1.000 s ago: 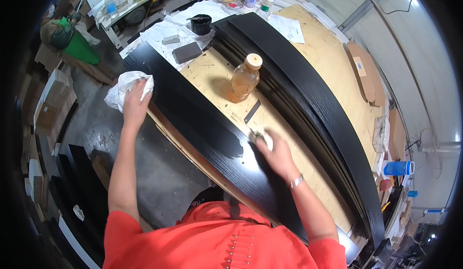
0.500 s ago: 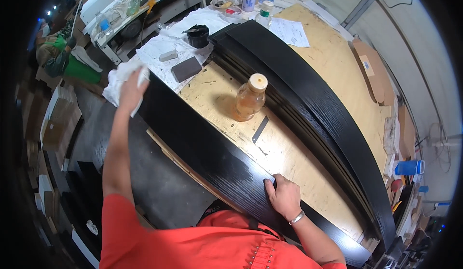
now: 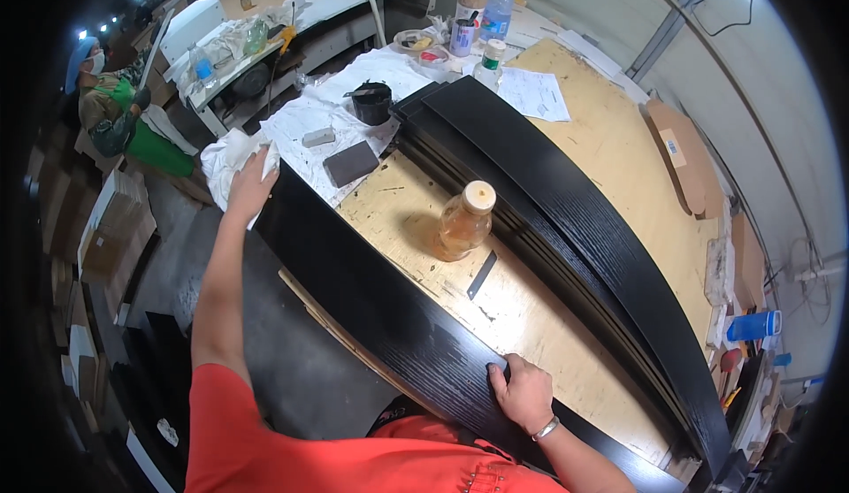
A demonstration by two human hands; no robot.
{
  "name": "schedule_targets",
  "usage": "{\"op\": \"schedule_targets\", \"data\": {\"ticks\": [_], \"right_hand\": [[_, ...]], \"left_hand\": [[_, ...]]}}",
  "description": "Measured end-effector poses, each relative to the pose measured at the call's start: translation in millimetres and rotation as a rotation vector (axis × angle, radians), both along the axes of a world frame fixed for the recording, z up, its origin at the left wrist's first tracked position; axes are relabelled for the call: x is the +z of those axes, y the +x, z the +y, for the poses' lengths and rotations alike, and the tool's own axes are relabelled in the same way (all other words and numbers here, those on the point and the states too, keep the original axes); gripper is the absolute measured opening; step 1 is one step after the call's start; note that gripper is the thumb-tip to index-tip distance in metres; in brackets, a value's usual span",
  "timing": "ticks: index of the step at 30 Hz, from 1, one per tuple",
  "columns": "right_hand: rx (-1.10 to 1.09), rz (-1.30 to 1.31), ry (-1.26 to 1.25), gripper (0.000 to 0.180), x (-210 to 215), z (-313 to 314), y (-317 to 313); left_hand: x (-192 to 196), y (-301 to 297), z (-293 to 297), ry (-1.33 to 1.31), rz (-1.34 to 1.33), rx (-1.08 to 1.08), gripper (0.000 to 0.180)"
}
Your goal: Cleaning and polishing black wooden furniture components using a cloth and liquid polish.
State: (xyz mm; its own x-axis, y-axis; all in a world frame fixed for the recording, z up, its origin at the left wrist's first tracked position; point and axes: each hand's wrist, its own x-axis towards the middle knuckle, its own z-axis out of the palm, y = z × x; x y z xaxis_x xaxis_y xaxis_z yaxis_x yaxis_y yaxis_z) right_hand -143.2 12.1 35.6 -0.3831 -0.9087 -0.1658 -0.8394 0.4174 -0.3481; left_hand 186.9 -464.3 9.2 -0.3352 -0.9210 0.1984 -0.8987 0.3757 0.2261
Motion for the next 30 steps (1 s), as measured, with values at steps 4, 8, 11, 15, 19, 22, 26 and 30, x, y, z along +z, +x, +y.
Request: {"op": "schedule_targets", "data": {"ticks": [4, 8, 11, 15, 19, 22, 26, 30], "right_hand": [[-0.018, 0.004, -0.029, 0.032, -1.0, 3.5, -2.0], [-0.050, -0.004, -0.012, 0.032, -0.1, 2.7, -3.2], [-0.037, 0.002, -0.006, 0.032, 0.6, 1.0, -1.1], [-0.030, 0.003, 0.003, 0.031, -1.1, 4.7, -2.1], [-0.040, 0.003, -0.019, 0.033, 2.9, 0.3, -0.2], [-0.006, 0.022, -0.035, 0.035, -1.6, -5.9, 0.7], [-0.029, 0.006, -0.041, 0.038, -2.8, -0.2, -6.0], [-0.010, 0.017, -0.066, 0.041, 2.9, 4.5, -2.6]], "left_hand": [[-8.7, -47.9, 64.9, -0.103, 0.036, -0.153, 0.063], [19.2, -102.6, 236.3, 0.014, 0.133, -0.602, 0.072], [9.6, -122.3, 351.6, 0.028, 0.305, -0.853, 0.046], [2.2, -93.9, 335.6, -0.003, 0.399, -0.884, 0.042], [-12.3, -23.6, 170.5, -0.172, 0.244, -0.384, 0.053], [-15.1, 48.4, 59.2, -0.070, 0.187, 0.029, 0.042], [-16.6, 6.3, 109.5, -0.084, 0.256, -0.111, 0.045], [-20.0, 36.7, 135.8, -0.105, 0.259, -0.141, 0.045]]}}
